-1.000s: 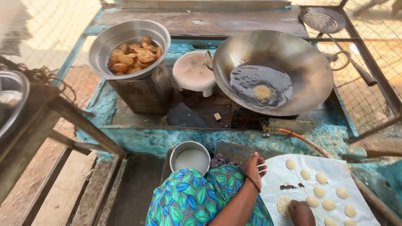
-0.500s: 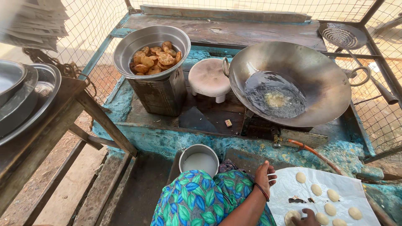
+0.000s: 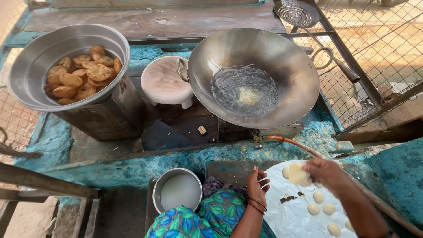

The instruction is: The person flattens dough balls into discs and places them into hot oil to fry. They use a slotted spoon to turn the items and remove them when cooked, placing them into a metal container.

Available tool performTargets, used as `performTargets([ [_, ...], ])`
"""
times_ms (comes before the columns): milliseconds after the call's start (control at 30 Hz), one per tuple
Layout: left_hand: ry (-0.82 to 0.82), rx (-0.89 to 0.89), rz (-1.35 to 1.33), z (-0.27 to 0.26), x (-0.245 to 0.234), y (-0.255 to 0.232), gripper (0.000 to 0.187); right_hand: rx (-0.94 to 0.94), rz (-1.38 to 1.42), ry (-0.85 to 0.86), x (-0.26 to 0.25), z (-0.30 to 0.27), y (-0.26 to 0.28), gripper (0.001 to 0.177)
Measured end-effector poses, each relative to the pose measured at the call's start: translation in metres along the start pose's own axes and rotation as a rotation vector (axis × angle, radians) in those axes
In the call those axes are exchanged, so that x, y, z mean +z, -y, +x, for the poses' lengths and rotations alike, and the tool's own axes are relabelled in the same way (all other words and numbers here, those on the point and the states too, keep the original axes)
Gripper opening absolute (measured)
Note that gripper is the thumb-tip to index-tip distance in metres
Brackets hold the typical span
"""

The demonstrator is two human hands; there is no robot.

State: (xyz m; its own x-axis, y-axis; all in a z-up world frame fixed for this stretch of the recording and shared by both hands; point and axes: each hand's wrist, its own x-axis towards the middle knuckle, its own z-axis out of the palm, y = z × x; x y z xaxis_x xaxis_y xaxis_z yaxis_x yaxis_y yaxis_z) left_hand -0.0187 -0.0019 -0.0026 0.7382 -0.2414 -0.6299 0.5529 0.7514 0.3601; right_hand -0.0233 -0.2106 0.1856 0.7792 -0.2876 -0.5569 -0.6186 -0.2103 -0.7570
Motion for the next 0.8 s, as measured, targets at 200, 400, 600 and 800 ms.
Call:
performTargets([
  [200, -0.011, -0.079, -0.004, 0.009, 0.015, -0.002, 0.037, -0.433, -0.14, -0.135, -0.005, 0.111, 0.195, 0.043],
  [400, -0.016, -0.096, 0.015, 0.014, 0.026, -0.002, 0.035, -0.44, -0.587, -0.341, 0.07, 0.274, 0.261, 0.079],
  [600, 0.013, -0.067, 0.0, 0.015, 0.02, 0.005, 0.034, -0.65, -0.281, -0.125, 0.145, 0.268, 0.29, 0.079],
  [800, -0.028, -0.027, 0.025, 0.021, 0.01, 0.002, 0.037, -0.791, -0.227, -0.029, 0.063, 0.074, 0.252, 0.064],
])
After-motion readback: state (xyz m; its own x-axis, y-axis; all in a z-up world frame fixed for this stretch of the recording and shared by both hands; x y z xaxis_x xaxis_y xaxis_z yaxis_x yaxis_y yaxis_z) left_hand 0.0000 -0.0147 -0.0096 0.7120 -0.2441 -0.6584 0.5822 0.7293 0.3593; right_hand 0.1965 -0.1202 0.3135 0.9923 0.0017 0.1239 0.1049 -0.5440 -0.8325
